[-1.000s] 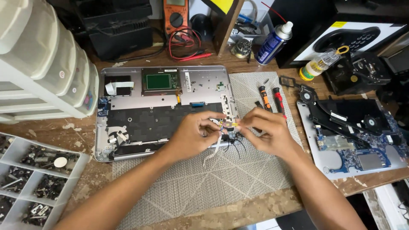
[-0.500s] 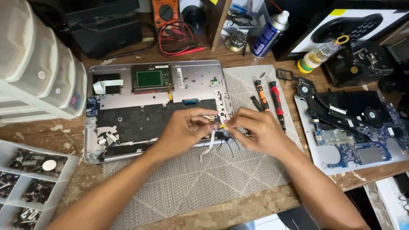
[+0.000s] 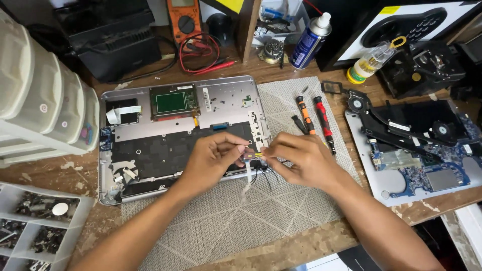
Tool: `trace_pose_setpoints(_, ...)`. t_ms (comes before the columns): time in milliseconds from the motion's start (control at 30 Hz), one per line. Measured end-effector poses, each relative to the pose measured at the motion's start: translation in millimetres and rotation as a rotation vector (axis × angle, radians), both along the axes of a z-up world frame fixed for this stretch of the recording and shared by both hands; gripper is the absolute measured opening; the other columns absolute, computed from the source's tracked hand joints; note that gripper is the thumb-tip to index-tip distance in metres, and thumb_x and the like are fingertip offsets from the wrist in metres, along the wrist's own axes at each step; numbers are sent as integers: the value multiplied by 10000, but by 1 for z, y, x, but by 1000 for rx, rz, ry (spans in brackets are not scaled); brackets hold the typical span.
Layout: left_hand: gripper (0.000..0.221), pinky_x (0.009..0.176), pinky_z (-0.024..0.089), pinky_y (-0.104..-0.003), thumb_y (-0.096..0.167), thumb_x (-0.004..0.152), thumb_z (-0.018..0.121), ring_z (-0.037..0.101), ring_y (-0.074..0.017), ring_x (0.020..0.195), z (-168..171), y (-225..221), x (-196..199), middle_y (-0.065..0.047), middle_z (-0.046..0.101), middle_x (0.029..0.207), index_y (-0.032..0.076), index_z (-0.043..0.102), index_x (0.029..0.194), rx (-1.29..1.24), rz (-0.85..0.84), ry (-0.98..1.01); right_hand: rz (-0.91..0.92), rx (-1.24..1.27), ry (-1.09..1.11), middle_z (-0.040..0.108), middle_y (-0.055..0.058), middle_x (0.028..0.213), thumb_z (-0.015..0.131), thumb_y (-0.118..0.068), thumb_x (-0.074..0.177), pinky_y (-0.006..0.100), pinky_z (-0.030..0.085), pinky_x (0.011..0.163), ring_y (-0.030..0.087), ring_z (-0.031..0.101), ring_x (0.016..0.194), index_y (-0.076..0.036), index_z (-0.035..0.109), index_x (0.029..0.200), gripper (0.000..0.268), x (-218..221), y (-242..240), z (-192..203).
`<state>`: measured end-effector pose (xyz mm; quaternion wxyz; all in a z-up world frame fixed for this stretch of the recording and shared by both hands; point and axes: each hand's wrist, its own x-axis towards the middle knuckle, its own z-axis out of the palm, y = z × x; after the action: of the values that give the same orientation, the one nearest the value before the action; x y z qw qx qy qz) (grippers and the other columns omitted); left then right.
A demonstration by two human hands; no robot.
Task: Repairing a laptop by connecting internal ribbon cables and securing components with a screwdriver on a technician's workbench.
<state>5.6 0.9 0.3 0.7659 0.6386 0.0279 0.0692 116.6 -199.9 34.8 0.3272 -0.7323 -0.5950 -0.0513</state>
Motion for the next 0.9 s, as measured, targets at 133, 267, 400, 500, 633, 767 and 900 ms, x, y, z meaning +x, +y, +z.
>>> trace_pose_setpoints(133,190,702,665,-342,2,937,628,749,-227,793,-2,-1,0,-262,761,881,-100,694,1083,32,10,7,11,-36,-6,701,34,706,745,-33,806,300,439,365,181,535,395,-108,732,748,96,-6,6,5)
trace_pose_setpoints(267,187,677,656,-316,16,933,634,754,-206,740,2,-2,-2,-249,769,872,-84,708,1073,84,19,-5,63,-50,39,715,54,695,727,-51,819,297,436,353,175,528,368,-108,740,747,93,-3,2,3)
trace_pose_setpoints(400,181,692,660,-319,7,938,627,761,-220,766,-2,-1,-1,-264,769,891,-86,709,1071,79,11,-14,27,-59,14,712,64,706,732,-45,823,267,425,359,152,525,376,-100,750,757,87,-1,1,-1)
trace_pose_setpoints(500,181,680,657,-321,15,935,640,763,-216,742,3,-5,-1,-252,772,881,-77,711,1073,99,8,-32,81,-74,42,719,62,691,721,-37,814,277,424,354,151,522,363,-100,747,750,93,-5,3,1)
trace_pose_setpoints(633,182,675,646,-279,16,935,635,749,-181,736,0,-3,-1,-236,777,872,-78,716,1069,82,29,-15,50,-44,75,725,58,714,717,-59,827,263,428,359,142,526,379,-101,756,754,93,-3,1,-9)
trace_pose_setpoints(767,184,653,650,-294,20,928,646,746,-189,720,4,-4,-1,-245,774,861,-88,712,1061,56,32,-17,91,-57,72,721,67,720,710,-83,834,252,424,352,142,513,374,-100,747,758,87,-4,3,-10)
trace_pose_setpoints(900,189,662,659,-304,27,934,634,763,-223,741,0,-4,0,-263,770,868,-93,709,1058,29,33,-18,51,-40,54,719,48,725,719,-81,830,250,409,348,127,507,367,-102,751,761,78,-1,1,-9)
